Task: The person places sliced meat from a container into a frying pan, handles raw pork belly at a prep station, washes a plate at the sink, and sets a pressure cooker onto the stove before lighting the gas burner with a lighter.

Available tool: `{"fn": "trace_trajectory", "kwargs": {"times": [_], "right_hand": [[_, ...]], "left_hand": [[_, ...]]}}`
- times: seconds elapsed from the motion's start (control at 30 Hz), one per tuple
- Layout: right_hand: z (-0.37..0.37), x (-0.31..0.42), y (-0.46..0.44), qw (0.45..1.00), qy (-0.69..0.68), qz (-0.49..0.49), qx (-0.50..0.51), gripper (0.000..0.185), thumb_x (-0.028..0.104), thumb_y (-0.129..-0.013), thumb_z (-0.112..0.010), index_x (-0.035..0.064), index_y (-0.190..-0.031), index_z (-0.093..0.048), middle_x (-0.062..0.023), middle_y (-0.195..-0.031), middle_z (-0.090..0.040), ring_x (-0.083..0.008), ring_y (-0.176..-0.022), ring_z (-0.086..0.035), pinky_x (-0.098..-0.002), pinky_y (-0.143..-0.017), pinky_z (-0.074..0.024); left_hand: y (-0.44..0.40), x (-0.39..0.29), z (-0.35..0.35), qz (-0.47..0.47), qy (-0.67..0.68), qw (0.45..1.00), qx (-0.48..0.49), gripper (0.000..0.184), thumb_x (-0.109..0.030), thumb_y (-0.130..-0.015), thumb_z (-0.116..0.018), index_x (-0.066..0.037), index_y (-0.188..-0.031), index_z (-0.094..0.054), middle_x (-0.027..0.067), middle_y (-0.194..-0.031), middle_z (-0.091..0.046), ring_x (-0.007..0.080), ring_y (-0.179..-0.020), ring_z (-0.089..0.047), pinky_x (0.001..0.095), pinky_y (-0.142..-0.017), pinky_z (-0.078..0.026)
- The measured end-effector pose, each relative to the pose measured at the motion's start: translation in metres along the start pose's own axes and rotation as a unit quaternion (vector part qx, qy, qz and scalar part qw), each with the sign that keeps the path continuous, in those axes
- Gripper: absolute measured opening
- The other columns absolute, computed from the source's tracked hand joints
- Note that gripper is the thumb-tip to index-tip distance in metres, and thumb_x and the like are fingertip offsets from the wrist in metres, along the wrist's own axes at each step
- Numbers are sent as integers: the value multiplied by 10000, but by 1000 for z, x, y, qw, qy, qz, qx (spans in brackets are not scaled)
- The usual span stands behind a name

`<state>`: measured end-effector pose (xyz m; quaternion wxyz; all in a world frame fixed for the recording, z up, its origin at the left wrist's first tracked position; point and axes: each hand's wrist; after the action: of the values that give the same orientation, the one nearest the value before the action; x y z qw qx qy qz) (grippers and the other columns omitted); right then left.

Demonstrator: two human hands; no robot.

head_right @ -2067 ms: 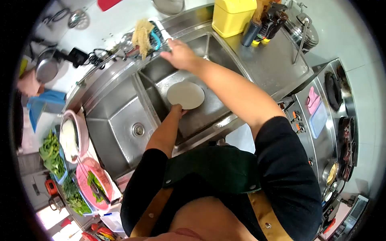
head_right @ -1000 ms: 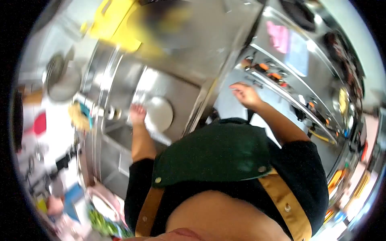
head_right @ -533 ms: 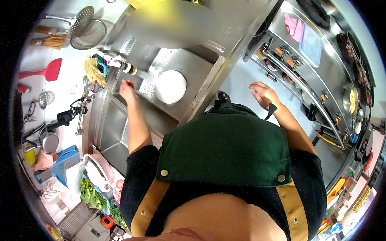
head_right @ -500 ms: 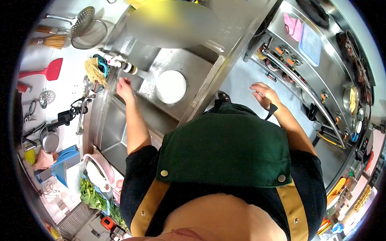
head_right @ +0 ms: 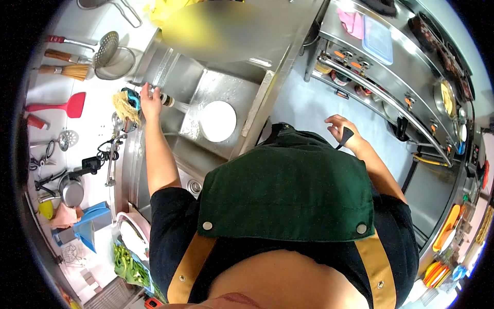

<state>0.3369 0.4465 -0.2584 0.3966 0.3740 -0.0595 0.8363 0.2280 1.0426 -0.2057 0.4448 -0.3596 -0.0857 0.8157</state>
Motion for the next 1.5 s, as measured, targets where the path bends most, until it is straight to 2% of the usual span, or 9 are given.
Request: {"fn": "trace_trajectory", "kwargs": {"times": [0.2,0.27,0.57,0.87,1.0,1.2,1.27,1.3,1.5], "right_hand": [[-26,-52,36,999,-6,48,-20,204,134,-767,-505,54,-944,-569,-115,-965,-576,-285,-876,-557,-342,-772,-449],[-45,-76,47,1000,18,-20,-6,228,165,-742,-553,71,-949,-575,-129,-970,-575,-289,-911,-550,-346,-771,-457],[-42,-90,123,982,21,-187,-31,276,155,-724,-556,69,-986,-572,-142,-1000,-552,-317,-935,-527,-383,-812,-423],[-75,-234,310,905,-80,-386,-161,231,197,-747,-563,56,-925,-607,-148,-899,-599,-266,-861,-560,-351,-769,-444],[-49,-282,360,784,-195,-551,-211,206,206,-739,-597,59,-879,-631,-147,-899,-616,-217,-823,-588,-331,-713,-468],[5,-488,367,805,-137,-521,-246,146,122,-749,-542,40,-822,-637,-118,-788,-628,-218,-672,-601,-327,-625,-493],[-5,-602,351,903,144,-401,-56,163,133,-736,-492,51,-746,-633,-139,-777,-621,-278,-700,-601,-364,-638,-495],[5,-633,340,904,119,-408,-42,174,137,-732,-476,54,-734,-629,-146,-779,-618,-298,-717,-596,-381,-652,-490],[51,-783,244,775,-93,-513,-357,175,162,-744,-517,13,-770,-603,-158,-764,-612,-278,-702,-594,-371,-650,-482]], "left_hand": [[-2,41,-7,-16,-47,999,7,406,-194,-789,-572,-54,-1155,-463,169,-1064,-533,283,-957,-526,343,-818,-421],[3,11,2,167,218,957,93,405,-116,-819,-546,-49,-1193,-406,94,-1029,-526,147,-829,-530,262,-668,-460],[-2,50,46,-203,-160,954,150,219,-160,-844,-509,30,-948,-538,154,-898,-575,271,-809,-540,336,-765,-419],[-2,31,4,9,-108,994,24,277,-190,-782,-526,-16,-989,-588,145,-981,-578,284,-885,-548,360,-793,-414],[49,-137,-66,-24,-196,980,-34,263,-68,-739,-535,-23,-993,-586,175,-1089,-512,318,-1044,-454,374,-912,-342],[169,-347,-220,-272,-99,928,233,256,-60,-744,-519,-18,-997,-532,138,-1060,-498,295,-982,-475,379,-864,-376],[227,-374,-279,-27,110,905,411,235,-25,-737,-499,-30,-968,-541,80,-962,-522,193,-825,-502,296,-724,-427],[239,-391,-301,334,305,731,511,208,-2,-743,-511,-48,-943,-547,23,-822,-527,115,-677,-477,231,-589,-416],[367,-518,-361,133,21,676,725,286,-98,-825,-527,-55,-1108,-520,58,-902,-587,103,-793,-549,205,-675,-432]]}}
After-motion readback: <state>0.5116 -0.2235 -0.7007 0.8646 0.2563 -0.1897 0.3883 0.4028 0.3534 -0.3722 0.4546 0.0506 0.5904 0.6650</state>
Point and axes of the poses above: each hand's wrist, its own y-axis away from the middle knuckle, its own z-axis out of the back of the hand, x = y × z
